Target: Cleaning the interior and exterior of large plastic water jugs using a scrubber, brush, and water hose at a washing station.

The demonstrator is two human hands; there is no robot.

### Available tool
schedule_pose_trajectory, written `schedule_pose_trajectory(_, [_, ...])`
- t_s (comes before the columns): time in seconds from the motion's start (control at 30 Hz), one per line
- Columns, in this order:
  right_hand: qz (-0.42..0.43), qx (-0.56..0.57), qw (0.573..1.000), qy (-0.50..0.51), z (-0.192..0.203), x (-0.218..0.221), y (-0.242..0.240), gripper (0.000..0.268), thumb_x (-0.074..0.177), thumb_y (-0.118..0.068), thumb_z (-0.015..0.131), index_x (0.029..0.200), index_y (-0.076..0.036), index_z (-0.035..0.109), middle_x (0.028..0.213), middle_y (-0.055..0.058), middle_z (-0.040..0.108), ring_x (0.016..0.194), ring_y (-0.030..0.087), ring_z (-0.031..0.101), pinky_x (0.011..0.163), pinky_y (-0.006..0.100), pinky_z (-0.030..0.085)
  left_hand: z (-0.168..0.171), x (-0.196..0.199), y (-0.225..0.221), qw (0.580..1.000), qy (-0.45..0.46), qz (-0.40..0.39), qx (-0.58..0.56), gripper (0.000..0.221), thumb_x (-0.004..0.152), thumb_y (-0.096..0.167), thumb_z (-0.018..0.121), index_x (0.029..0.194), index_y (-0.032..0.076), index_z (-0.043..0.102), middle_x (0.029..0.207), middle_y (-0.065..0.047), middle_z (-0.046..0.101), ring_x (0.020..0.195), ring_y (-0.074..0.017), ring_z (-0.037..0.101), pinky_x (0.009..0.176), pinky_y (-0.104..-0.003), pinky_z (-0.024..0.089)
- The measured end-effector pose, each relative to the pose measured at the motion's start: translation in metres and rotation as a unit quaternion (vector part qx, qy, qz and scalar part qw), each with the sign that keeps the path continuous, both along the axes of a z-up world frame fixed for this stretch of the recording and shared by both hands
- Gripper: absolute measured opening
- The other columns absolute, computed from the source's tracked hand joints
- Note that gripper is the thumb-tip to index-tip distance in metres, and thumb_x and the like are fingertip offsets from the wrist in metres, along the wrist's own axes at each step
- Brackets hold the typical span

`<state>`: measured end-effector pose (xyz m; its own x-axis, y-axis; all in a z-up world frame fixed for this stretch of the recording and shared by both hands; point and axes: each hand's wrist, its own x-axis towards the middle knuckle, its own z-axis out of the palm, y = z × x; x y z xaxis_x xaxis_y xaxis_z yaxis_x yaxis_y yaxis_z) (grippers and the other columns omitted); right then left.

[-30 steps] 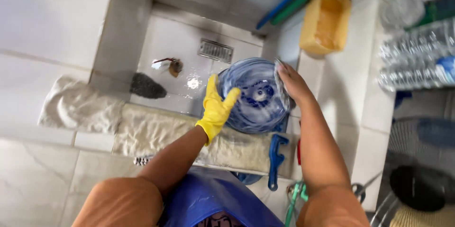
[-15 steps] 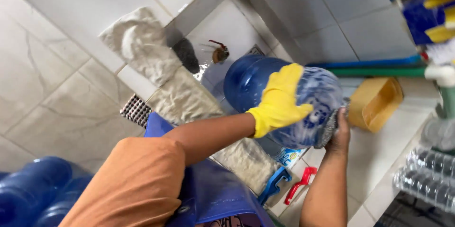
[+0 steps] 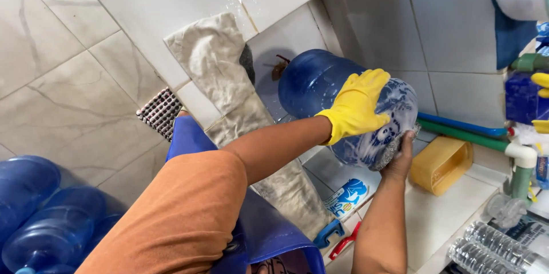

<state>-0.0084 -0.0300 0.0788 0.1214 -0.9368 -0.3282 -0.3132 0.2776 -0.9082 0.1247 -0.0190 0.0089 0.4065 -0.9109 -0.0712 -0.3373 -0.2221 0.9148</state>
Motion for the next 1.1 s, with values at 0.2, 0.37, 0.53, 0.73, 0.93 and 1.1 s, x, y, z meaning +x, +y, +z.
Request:
schedule_pose_trajectory(0.2, [0.0,-0.127,0.927,0.354,-0.055,-0.039,-0.093,0.073,0.109,-0.07,0.049,0.159,-0.019,0.038,0.157,0.023,0.044,0.148,0.042,0.038,0.124,0.058,0.026,-0.007,0.044,-0.017,0.995,-0.033,0.049,-0.08,0.087,0.085,0.067,0.07,0.156,0.026,0.043,0.163,-0.004,0.046,0.153,-0.0247,0.044,0.125,-0.048,0.034])
schedule_pose_trajectory(0.37, [0.374,-0.183,0.813,0.408,-0.002,0.038,-0.003,0.076,0.104,-0.058,0.013,0.165,-0.016,-0.002,0.175,0.012,-0.003,0.16,0.036,-0.008,0.126,0.057,-0.004,0.017,0.104,-0.01,0.996,0.05,-0.014,-0.067,0.075,0.085,0.048,0.068,0.151,0.02,0.05,0.16,-0.006,0.045,0.15,-0.0228,0.039,0.12,-0.037,0.031])
schedule_pose_trajectory(0.53, [0.248,-0.256,0.812,0.462,-0.048,0.046,-0.056,0.066,0.106,-0.039,0.032,0.162,-0.005,0.019,0.168,0.023,0.015,0.155,0.044,0.011,0.124,0.06,0.007,0.02,0.098,-0.002,0.998,-0.005,-0.025,-0.049,0.071,0.093,0.047,0.063,0.155,0.021,0.041,0.164,-0.008,0.037,0.153,-0.0312,0.03,0.122,-0.049,0.023])
schedule_pose_trajectory(0.73, [0.167,-0.212,0.898,0.347,-0.035,0.053,-0.078,0.07,0.1,-0.05,0.044,0.158,-0.012,0.034,0.169,0.022,0.015,0.156,0.041,0.009,0.123,0.055,0.012,-0.002,0.085,-0.028,0.933,-0.239,-0.109,-0.244,0.043,0.099,0.026,0.051,0.14,0.032,0.063,0.152,-0.005,0.054,0.146,-0.0399,0.043,0.121,-0.059,0.021])
schedule_pose_trajectory(0.93, [-0.176,-0.343,0.92,0.069,0.055,0.007,-0.125,0.086,0.099,-0.034,0.07,0.159,-0.014,0.011,0.16,0.029,0.038,0.139,0.038,0.056,0.105,0.045,0.055,0.044,0.104,-0.023,0.965,-0.187,-0.147,-0.111,0.05,0.095,0.012,0.035,0.133,0.025,0.065,0.154,-0.005,0.052,0.152,-0.0319,0.03,0.126,-0.055,0.006])
schedule_pose_trajectory(1.1, [-0.158,-0.203,0.96,-0.113,0.153,0.01,-0.155,0.068,0.088,-0.053,0.036,0.15,-0.025,0.042,0.108,0.011,0.055,0.075,0.02,0.072,0.06,0.025,0.054,0.023,0.107,-0.034,0.968,-0.2,-0.1,-0.115,0.051,0.092,0.012,0.041,0.129,0.035,0.065,0.153,0.001,0.054,0.152,-0.0281,0.03,0.125,-0.057,0.007])
